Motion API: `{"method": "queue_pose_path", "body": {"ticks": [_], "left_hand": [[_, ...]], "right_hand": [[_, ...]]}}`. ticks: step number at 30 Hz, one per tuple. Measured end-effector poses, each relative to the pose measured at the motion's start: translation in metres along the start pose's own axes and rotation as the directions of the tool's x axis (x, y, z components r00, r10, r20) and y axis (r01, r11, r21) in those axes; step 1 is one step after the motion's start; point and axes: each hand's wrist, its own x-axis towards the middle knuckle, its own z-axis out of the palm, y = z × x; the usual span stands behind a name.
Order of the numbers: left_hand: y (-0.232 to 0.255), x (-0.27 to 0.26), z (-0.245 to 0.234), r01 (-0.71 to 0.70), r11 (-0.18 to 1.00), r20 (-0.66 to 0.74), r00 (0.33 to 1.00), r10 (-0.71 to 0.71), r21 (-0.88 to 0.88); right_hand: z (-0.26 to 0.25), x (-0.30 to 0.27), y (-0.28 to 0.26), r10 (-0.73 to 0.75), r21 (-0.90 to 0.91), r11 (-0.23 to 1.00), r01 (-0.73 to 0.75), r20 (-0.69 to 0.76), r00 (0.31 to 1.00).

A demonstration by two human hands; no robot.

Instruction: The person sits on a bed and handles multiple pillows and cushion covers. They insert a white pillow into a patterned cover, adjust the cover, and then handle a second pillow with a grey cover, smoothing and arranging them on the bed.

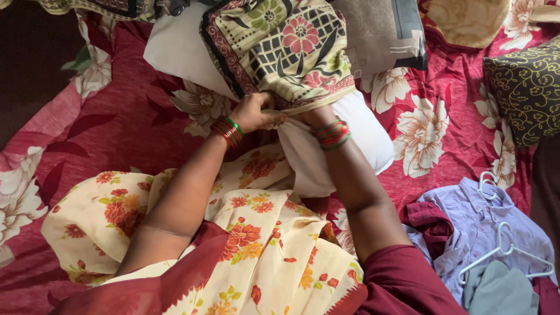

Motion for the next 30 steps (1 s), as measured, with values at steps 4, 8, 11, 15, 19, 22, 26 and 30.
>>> {"method": "queue_pose_path", "body": {"ticks": [4, 8, 11, 15, 19, 22, 26, 30], "left_hand": [[-0.040, -0.001, 0.008, -0.077, 0.973, 0.079, 0.995, 0.061, 0.217], [-0.066, -0.003, 0.014, -0.093, 0.959, 0.283, 0.959, 0.013, 0.269], [-0.066, -0.007, 0.024, 0.050, 0.838, 0.367, 0.883, -0.291, 0.544], [-0.036, -0.004, 0.017, 0.056, 0.798, 0.298, 0.910, -0.288, 0.601], [0.001, 0.001, -0.005, 0.033, 0.832, 0.156, 0.978, -0.142, 0.554], [0.019, 0.011, -0.008, 0.036, 0.912, -0.060, 0.998, -0.013, 0.410], [0.030, 0.038, 0.033, -0.198, 0.946, -0.271, 0.925, 0.267, 0.257], [0.041, 0.055, 0.075, -0.320, 0.783, -0.254, 0.823, 0.508, 0.533]], "right_hand": [[-0.056, -0.036, 0.013, 0.016, 0.408, 0.908, -0.098, 0.199, 0.980], [-0.129, -0.087, 0.079, 0.044, 0.824, 0.546, -0.150, 0.150, 0.988], [-0.142, -0.105, 0.147, 0.455, 0.710, 0.619, -0.336, 0.025, 0.890], [-0.115, -0.113, 0.211, 0.778, 0.413, 0.491, -0.767, 0.190, 0.600], [-0.086, -0.109, 0.235, 0.908, 0.220, 0.340, -0.914, 0.174, 0.380], [-0.084, -0.099, 0.234, 0.867, 0.066, 0.494, -0.867, 0.044, 0.497], [-0.102, -0.089, 0.196, 0.777, -0.057, 0.611, -0.790, -0.147, 0.612], [-0.123, -0.066, 0.102, 0.555, -0.309, 0.664, -0.681, -0.406, 0.726]]}}
